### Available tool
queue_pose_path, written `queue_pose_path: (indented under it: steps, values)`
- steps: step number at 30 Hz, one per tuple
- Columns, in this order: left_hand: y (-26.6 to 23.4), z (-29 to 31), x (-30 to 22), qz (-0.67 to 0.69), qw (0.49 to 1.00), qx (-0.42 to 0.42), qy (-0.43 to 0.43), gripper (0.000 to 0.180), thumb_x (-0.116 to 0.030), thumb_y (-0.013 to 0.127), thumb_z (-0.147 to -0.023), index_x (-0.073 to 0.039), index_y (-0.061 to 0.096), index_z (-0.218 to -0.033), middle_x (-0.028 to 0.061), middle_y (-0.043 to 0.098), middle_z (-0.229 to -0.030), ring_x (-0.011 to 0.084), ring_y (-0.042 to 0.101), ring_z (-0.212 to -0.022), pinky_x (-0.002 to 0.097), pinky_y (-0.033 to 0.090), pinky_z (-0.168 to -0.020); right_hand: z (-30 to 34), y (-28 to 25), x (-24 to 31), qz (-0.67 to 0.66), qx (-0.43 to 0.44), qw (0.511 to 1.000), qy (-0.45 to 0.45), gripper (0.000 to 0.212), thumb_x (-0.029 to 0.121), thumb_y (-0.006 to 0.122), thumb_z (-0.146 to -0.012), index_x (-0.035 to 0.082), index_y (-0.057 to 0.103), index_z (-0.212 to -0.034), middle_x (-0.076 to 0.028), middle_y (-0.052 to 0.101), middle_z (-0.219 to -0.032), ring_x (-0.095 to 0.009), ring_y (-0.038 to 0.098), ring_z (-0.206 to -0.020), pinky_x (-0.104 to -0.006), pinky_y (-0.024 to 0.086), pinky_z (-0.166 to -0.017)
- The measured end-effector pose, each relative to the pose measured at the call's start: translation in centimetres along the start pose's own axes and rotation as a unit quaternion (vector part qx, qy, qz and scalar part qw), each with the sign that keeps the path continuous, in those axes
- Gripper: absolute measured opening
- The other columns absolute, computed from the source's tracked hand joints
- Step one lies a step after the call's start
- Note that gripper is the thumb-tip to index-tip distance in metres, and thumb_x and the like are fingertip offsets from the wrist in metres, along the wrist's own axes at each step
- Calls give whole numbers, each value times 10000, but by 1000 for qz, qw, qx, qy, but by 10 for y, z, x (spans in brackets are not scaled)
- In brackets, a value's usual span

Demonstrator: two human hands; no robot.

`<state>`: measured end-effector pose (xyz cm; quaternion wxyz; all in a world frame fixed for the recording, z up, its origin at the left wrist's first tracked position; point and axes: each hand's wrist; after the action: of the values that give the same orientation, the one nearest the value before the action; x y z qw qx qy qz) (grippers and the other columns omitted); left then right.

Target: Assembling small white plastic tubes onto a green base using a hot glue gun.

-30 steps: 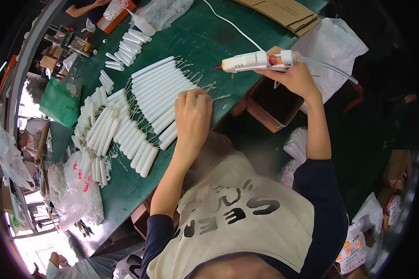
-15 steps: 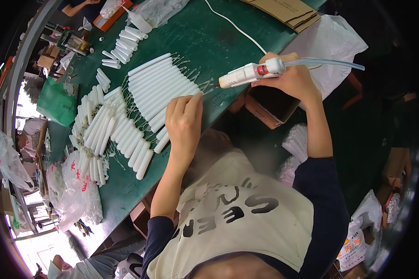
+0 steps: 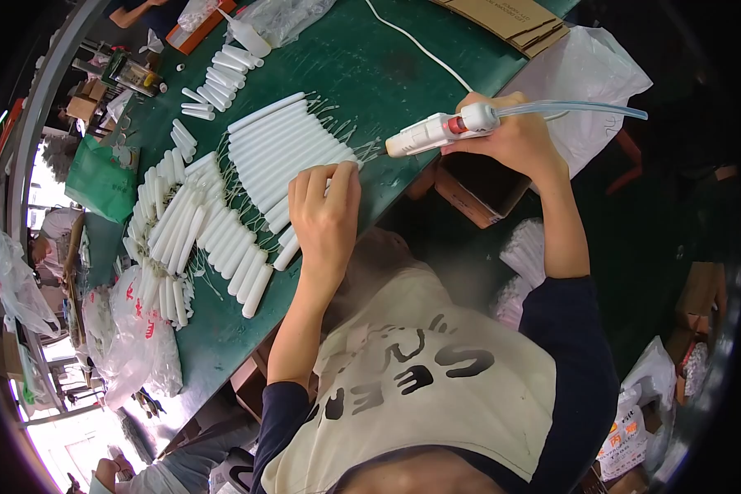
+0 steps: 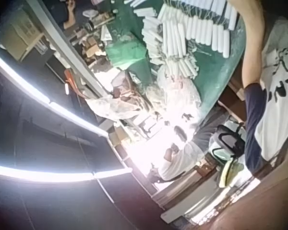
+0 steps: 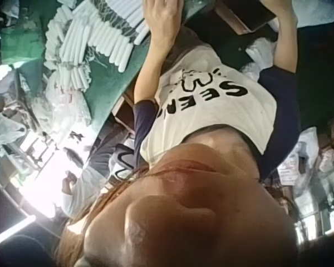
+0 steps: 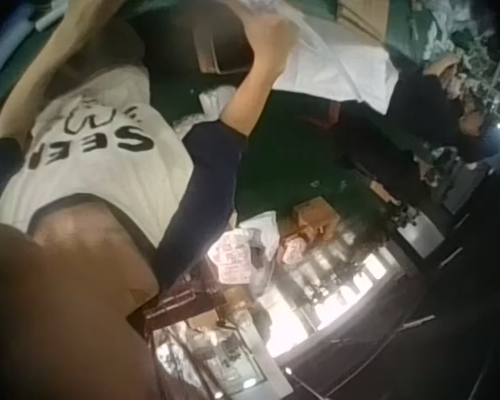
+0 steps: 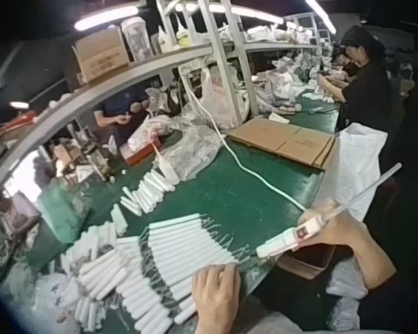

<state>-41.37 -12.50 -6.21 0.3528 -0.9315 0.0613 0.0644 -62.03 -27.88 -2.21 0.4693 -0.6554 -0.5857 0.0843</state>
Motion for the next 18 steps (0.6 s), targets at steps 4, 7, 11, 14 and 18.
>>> queue_pose_path:
  steps: [4, 7, 11, 14, 18]
  values:
    - [1, 0, 1, -4, 1000, 0, 6, 217, -23, 673, -705, -36, 620, -915, 65, 585, -860, 234, 548, -818, 359, 433, -722, 1, 2, -5, -11, -5, 1000, 1, 371, 238, 874, -583, 55, 597, -748, -83, 597, -617, -239, 584, -550, -319, 434, -513]
    - [1, 0, 1, -6, 1000, -2, 9, 216, -21, 670, -705, -36, 621, -915, 64, 586, -860, 233, 550, -816, 361, 435, -726, 1, 1, -4, 15, -7, 1000, -19, 375, 253, 869, -588, 58, 596, -756, -80, 598, -619, -237, 583, -544, -324, 431, -512]
    - [2, -1, 1, -8, 1000, -4, 13, 218, -25, 671, -702, -36, 622, -914, 64, 586, -859, 234, 551, -814, 362, 437, -731, 0, 1, -1, 20, -24, 999, -43, 371, 261, 864, -598, 63, 592, -755, -74, 596, -623, -238, 581, -537, -320, 432, -507]
    - [2, 0, 2, -12, 1000, -4, 14, 222, -26, 671, -702, -36, 621, -918, 64, 586, -860, 233, 551, -815, 365, 437, -734, 1, 3, -3, 1, -17, 999, -27, 370, 251, 865, -597, 62, 587, -752, -72, 594, -626, -238, 582, -537, -318, 434, -501]
    - [2, -1, 1, -12, 1000, -1, 14, 228, -24, 670, -699, -37, 620, -922, 66, 585, -862, 233, 552, -816, 369, 437, -741, 2, 4, -7, -18, -18, 999, -36, 381, 236, 868, -592, 52, 577, -757, -74, 591, -624, -242, 584, -533, -317, 438, -491]
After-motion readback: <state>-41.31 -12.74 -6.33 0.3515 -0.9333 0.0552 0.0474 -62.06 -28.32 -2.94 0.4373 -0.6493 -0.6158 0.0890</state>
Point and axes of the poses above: each hand's wrist, its own z-axis away from the middle knuckle, its own y-axis out of the palm, x = y × z
